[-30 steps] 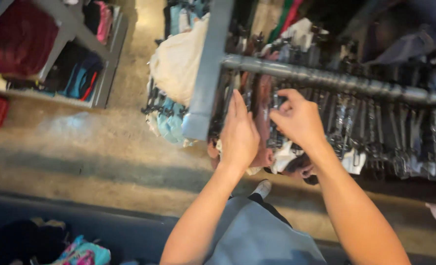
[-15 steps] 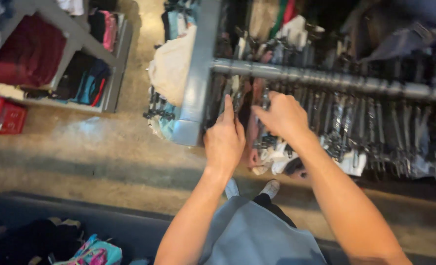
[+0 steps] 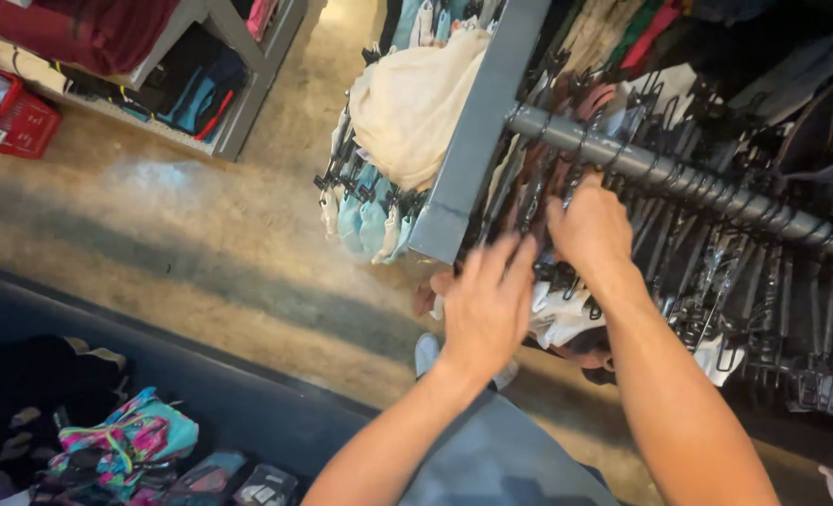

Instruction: Organizing and hanging various items of clothing on a retail rack.

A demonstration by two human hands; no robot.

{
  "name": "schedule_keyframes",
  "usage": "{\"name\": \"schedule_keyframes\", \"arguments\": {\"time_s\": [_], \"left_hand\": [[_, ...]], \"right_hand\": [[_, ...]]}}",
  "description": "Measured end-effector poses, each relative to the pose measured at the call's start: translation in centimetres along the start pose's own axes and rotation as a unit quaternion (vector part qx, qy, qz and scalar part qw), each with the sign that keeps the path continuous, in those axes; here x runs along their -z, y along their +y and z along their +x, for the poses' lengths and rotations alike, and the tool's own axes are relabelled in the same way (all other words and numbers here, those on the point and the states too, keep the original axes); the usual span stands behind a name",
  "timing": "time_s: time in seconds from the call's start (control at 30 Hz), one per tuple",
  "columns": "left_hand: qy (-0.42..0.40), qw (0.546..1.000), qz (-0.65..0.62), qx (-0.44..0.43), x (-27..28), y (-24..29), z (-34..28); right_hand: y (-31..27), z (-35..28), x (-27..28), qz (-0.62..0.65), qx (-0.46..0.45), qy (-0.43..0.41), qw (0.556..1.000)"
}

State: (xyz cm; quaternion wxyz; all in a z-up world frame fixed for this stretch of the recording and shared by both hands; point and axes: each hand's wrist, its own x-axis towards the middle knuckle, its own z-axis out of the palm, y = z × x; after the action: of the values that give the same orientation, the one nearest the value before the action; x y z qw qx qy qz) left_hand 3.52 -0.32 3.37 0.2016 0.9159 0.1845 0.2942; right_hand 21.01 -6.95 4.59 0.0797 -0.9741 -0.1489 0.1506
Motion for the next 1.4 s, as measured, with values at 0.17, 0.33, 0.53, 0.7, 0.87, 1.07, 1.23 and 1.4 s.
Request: {"name": "schedule_keyframes", "arguments": {"time_s": [0.17,0.33,0.53,0.7,0.87,1.07,1.23,1.4], "left_hand": [[0.031,0.994,-0.104,-0.009,-0.1,-0.4,-2.8],[0.055,0.987,-0.149,-0.017,0.8,-1.0,-3.1],[-0.004,0.985,-0.171,0.024,-1.0,-0.8,-4.4],[-0.042,0.963,-0.251,0.091,-1.3,0.4,-3.8],[-0.058,0.952,-0.293,0.074,-1.8,1.3,-3.0],[-0.074,0.944,-0.316,0.060,-3.7,1.4,-2.6],[-0.128,0.941,-0.306,0.068,-6.0,0.3,-2.8],[-0.206,0.896,-0.379,0.107,-5.2,-1.4,-2.0]], "right_hand": [[-2.1,-1.8,2.6,0.281,-0.023,-0.110,0.953],[-2.7,-1.1,1.4,0.256,0.030,-0.142,0.956],[-2.8,0.4,0.5,0.265,0.087,-0.162,0.947],[0.7,-5.6,6.7,0.158,0.129,-0.018,0.979],[4.6,-6.1,6.2,0.058,0.139,0.146,0.978],[6.2,-4.1,3.8,0.045,0.036,0.073,0.996],[5.0,-4.5,4.6,0.150,-0.045,-0.011,0.988],[6.3,-3.0,3.3,0.225,-0.063,-0.039,0.972]]}}
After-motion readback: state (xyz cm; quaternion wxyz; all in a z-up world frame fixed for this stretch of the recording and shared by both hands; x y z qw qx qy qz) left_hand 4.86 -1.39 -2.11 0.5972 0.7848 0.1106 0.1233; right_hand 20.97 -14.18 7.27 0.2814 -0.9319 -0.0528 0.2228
